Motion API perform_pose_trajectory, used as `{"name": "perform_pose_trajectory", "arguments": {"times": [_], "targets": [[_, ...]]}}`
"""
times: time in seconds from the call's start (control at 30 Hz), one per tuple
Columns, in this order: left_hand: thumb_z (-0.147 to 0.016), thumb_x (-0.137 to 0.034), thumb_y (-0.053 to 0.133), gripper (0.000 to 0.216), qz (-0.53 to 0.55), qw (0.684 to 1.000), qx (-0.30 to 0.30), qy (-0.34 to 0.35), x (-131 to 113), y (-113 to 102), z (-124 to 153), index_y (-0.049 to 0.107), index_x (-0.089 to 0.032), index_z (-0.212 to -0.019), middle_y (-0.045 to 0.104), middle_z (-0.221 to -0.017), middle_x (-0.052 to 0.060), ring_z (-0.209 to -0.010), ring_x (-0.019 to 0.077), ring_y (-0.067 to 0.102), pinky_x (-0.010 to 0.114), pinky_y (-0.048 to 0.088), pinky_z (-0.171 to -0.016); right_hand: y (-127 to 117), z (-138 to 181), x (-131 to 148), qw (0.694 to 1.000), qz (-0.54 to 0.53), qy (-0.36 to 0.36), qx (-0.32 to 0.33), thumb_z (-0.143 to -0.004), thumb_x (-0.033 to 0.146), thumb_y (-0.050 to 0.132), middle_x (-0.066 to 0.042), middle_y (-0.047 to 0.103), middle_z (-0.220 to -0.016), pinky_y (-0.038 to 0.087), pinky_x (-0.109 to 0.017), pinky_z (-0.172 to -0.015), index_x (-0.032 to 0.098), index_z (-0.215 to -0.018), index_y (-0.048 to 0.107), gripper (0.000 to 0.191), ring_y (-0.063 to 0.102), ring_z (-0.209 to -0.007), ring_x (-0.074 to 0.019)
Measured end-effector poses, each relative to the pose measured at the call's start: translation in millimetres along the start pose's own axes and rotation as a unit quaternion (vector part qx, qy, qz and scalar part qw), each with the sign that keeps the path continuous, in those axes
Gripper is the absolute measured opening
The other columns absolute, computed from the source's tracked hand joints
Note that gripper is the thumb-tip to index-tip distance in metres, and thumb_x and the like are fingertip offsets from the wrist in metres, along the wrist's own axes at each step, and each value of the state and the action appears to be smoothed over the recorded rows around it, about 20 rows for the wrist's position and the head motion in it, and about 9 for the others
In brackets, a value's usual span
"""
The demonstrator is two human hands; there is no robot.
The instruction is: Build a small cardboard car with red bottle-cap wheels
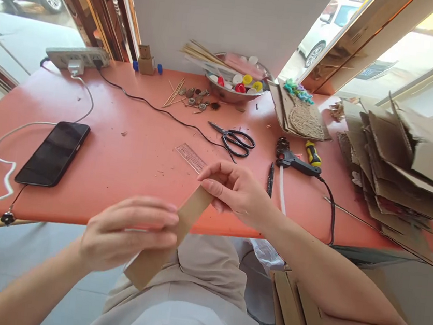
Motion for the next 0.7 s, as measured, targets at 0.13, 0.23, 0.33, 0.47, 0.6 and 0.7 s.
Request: {"name": "perform_pose_trajectory", "arguments": {"times": [0.13, 0.23, 0.33, 0.47, 0.6, 0.7], "targets": [[-0.105, -0.043, 0.058, 0.031, 0.175, 0.945, 0.006, -0.277, 79.0, 17.4, -16.8, 0.072, -0.022, -0.124, 0.084, -0.11, 0.013, -0.099, 0.026, 0.082, 0.038, 0.071, -0.078, -13.5, -20.3, 16.3, 0.996, 0.05, -0.063, -0.047, -0.082, 0.056, 0.076, 0.008, 0.053, -0.061, 0.039, -0.024, -0.044, 0.023, -0.083, 0.055, 0.039, 0.048, -0.044, -0.0081], [-0.091, -0.059, 0.072, 0.048, 0.304, 0.855, 0.131, -0.4, 105.9, 64.9, -25.7, 0.07, -0.019, -0.116, 0.083, -0.099, 0.014, -0.084, 0.0274, 0.082, 0.039, 0.068, -0.073, -24.8, -38.0, 29.4, 0.984, 0.126, -0.109, -0.065, -0.086, 0.059, 0.072, 0.006, 0.056, -0.062, 0.04, -0.025, -0.046, 0.023, -0.085, 0.056, 0.039, 0.05, -0.046, -0.0097], [-0.076, -0.058, 0.082, 0.043, 0.316, 0.827, 0.131, -0.446, 124.0, 78.4, -43.6, 0.067, -0.019, -0.084, 0.078, -0.079, 0.006, -0.056, 0.0168, 0.071, 0.03, 0.061, -0.058, -51.4, -54.4, 39.9, 0.957, 0.26, -0.102, -0.084, -0.1, 0.05, 0.058, 0.003, 0.063, -0.067, 0.045, -0.027, -0.053, 0.022, -0.102, 0.06, 0.028, 0.059, -0.053, -0.0143], [-0.069, -0.047, 0.085, 0.036, 0.303, 0.826, 0.088, -0.467, 145.2, 74.6, -62.0, 0.064, -0.02, -0.083, 0.072, -0.07, 0.0, -0.049, 0.012, 0.061, 0.025, 0.052, -0.05, -107.1, -58.9, 40.9, 0.793, 0.59, 0.008, -0.153, -0.095, 0.022, 0.064, -0.015, 0.077, -0.105, 0.056, -0.038, -0.085, 0.018, -0.105, 0.064, 0.011, 0.074, -0.1, -0.0278], [-0.065, -0.047, 0.085, 0.04, 0.301, 0.821, 0.065, -0.481, 161.6, 72.3, -67.4, 0.066, -0.02, -0.087, 0.069, -0.063, -0.002, -0.044, 0.01, 0.055, 0.022, 0.046, -0.045, -123.5, -53.3, 23.1, 0.752, 0.641, 0.059, -0.141, -0.086, 0.012, 0.067, -0.022, 0.078, -0.104, 0.055, -0.042, -0.086, 0.015, -0.093, 0.068, 0.008, 0.074, -0.105, -0.0355], [-0.062, -0.05, 0.085, 0.04, 0.285, 0.814, 0.053, -0.503, 172.3, 71.1, -65.1, 0.066, -0.02, -0.082, 0.071, -0.066, -0.001, -0.044, 0.0099, 0.055, 0.023, 0.047, -0.046, -125.7, -50.6, 13.7, 0.743, 0.649, 0.08, -0.142, -0.087, 0.014, 0.062, -0.019, 0.078, -0.091, 0.053, -0.037, -0.072, 0.018, -0.086, 0.066, 0.006, 0.075, -0.089, -0.0319]]}}
Point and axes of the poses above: each hand's wrist, its own z-axis away from the middle knuckle, its own y-axis out of the palm, x = y × z, the point moved 10 cm from there along -z, towards the middle knuckle
